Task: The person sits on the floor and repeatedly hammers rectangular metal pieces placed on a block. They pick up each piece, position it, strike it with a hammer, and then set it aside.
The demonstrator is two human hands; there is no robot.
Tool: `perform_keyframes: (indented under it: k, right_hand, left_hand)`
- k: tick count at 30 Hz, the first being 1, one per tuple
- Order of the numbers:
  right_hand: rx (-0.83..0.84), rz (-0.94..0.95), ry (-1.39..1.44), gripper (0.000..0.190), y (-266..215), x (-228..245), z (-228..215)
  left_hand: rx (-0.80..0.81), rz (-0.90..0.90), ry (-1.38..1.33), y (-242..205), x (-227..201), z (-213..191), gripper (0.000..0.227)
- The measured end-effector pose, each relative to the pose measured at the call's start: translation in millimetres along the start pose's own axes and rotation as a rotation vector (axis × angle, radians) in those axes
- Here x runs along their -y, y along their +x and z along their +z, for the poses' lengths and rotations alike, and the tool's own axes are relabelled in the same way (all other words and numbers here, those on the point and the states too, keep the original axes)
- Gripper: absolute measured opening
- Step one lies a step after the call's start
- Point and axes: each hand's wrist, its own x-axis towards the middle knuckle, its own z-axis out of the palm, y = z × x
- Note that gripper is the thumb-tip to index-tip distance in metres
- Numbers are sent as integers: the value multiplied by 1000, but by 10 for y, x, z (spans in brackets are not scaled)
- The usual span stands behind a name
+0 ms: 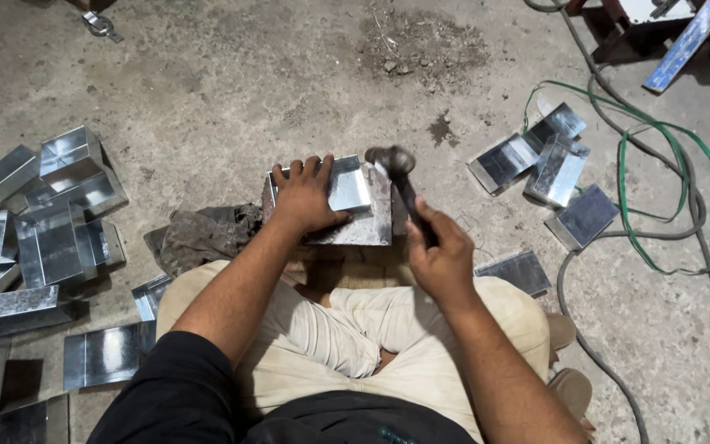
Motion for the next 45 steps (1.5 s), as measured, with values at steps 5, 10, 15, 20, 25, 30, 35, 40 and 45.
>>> perform_keyframes:
  k: [5, 10, 15, 20, 25, 30, 35, 40, 45]
  right_hand:
    - [186, 68, -133, 42, 40, -182, 102]
    - [22, 15, 107, 35, -79, -233, 189]
    - [159, 159, -58, 42, -61, -353, 145]
    - [236, 366, -91, 44, -228, -522, 137]
    - [296, 542, -21, 47, -238, -599, 137]
    - [195, 541, 59, 53, -225, -719, 92]
    - [106, 478, -33, 53, -88, -539, -287]
    - [-25, 202, -81, 47, 412, 271, -837]
    - [-439, -449, 431, 23, 796, 1037, -1066]
  left_hand:
    - [18, -7, -7, 10, 15, 27, 128]
    - [14, 8, 12, 66, 39, 69, 129]
    - [-15, 2, 23, -3, -4, -33, 128]
    - [137, -31, -20, -5, 7, -163, 117]
    - [-81, -10, 84, 58, 99, 14, 47]
    - [-34, -38, -152, -68, 22, -184, 30]
    - [-445, -26, -650, -37, 101, 45, 49]
    - [-467, 123, -735, 114, -23, 706, 49]
    - [-307, -15, -629, 121, -114, 652, 55]
